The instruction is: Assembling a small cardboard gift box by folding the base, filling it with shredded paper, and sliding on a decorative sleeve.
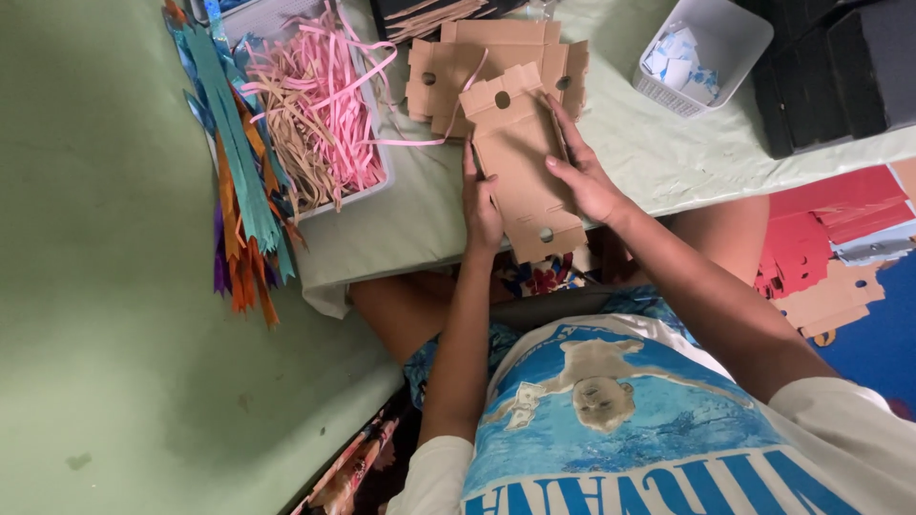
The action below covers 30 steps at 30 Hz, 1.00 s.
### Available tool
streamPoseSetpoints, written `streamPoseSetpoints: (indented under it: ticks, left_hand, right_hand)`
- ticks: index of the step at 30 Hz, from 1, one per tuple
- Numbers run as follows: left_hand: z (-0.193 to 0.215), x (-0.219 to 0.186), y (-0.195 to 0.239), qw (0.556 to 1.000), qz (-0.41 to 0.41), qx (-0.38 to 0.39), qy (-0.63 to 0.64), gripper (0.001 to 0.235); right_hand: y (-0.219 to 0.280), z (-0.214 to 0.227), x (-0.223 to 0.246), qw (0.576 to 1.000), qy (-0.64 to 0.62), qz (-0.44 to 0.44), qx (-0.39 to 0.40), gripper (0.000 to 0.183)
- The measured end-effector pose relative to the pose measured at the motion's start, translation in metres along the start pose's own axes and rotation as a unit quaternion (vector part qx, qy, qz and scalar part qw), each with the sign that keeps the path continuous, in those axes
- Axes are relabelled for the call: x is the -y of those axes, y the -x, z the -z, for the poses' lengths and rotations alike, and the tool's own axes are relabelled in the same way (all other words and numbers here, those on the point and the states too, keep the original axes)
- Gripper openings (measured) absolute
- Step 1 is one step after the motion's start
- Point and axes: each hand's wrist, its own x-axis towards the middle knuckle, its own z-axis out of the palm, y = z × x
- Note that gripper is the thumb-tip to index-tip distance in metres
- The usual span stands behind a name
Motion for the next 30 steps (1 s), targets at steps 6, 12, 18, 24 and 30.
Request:
streamPoseSetpoints:
  ticks: [6,12,18,24,30]
  left_hand:
    - [0.001,0.009,-0.002,0.997,-0.045,-0.035,-0.059,0.063]
    - [-0.02,-0.033,0.007,0.996,-0.046,-0.049,-0.065,0.074]
    - [-0.028,-0.042,0.008,0.997,-0.031,-0.043,-0.051,0.071]
    - [-0.017,-0.029,0.003,0.998,0.0,-0.055,-0.029,0.066]
    - [0.004,0.001,-0.001,0.996,0.011,-0.091,-0.012,0.049]
  right_hand:
    - [-0.002,-0.005,-0.012,0.999,-0.013,0.017,-0.024,0.065]
    - [0.003,0.0,-0.014,0.999,-0.031,-0.011,-0.021,0.065]
    - [0.002,-0.003,-0.005,0.999,-0.015,0.017,-0.022,0.063]
    - [0.004,-0.005,-0.006,0.999,0.021,0.001,-0.035,0.077]
    - [-0.003,-0.004,-0.025,0.989,-0.091,-0.012,-0.113,0.035]
